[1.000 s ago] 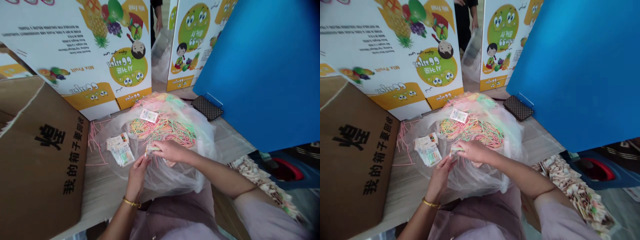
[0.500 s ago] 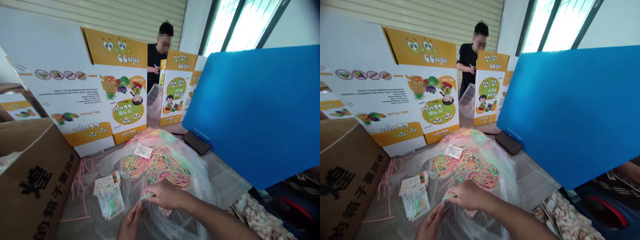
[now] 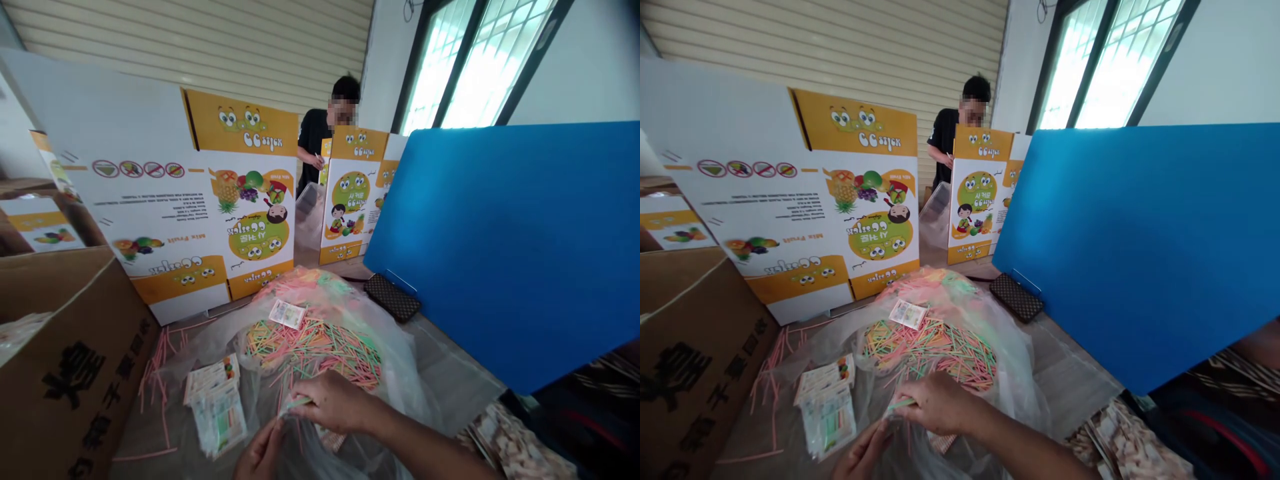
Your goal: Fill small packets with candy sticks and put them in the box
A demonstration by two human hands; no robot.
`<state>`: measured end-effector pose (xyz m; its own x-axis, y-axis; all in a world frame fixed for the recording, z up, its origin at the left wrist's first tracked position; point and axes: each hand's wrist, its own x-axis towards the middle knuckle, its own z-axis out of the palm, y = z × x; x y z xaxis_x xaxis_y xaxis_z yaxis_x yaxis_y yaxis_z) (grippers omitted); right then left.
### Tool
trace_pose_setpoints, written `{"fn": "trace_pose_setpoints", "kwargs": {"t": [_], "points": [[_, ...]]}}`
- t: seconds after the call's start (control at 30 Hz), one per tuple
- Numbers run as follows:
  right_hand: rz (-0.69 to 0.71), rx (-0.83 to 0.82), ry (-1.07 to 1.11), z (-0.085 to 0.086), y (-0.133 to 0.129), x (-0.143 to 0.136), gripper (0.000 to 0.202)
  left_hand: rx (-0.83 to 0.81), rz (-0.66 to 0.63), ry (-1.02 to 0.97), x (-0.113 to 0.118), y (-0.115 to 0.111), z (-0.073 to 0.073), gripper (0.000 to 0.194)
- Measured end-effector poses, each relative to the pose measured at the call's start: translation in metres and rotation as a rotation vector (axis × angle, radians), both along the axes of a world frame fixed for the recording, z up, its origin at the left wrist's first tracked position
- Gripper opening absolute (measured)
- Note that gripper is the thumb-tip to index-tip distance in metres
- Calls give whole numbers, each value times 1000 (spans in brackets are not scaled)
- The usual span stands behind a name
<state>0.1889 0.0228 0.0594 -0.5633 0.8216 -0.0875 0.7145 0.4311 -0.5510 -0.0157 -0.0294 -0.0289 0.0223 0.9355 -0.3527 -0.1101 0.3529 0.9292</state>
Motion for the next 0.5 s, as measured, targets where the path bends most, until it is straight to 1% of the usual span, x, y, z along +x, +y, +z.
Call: {"fn": "trace_pose_setpoints", "kwargs": {"t": [0.1,0.2,0.27,0.4,0.43,0.5], "points": [[-4,9,-34,-1,0,2,31,-23,1,29,-6,3,-5,53],[56,-18,11,1,-1,4,31,-23,14,56,-5,2,-8,58],[93,-35,46,2,-2,5,32,-9,15,63,-1,-1,-6,62],[12,-16,46,0,-1,4,30,26,-19,88,11,-6,1,69],[11,-15,62,-1,-1,5,30,29,-26,98,13,-7,2,70],[52,-27,112,-3,0,6,30,26,-28,106,13,-5,1,71]]}}
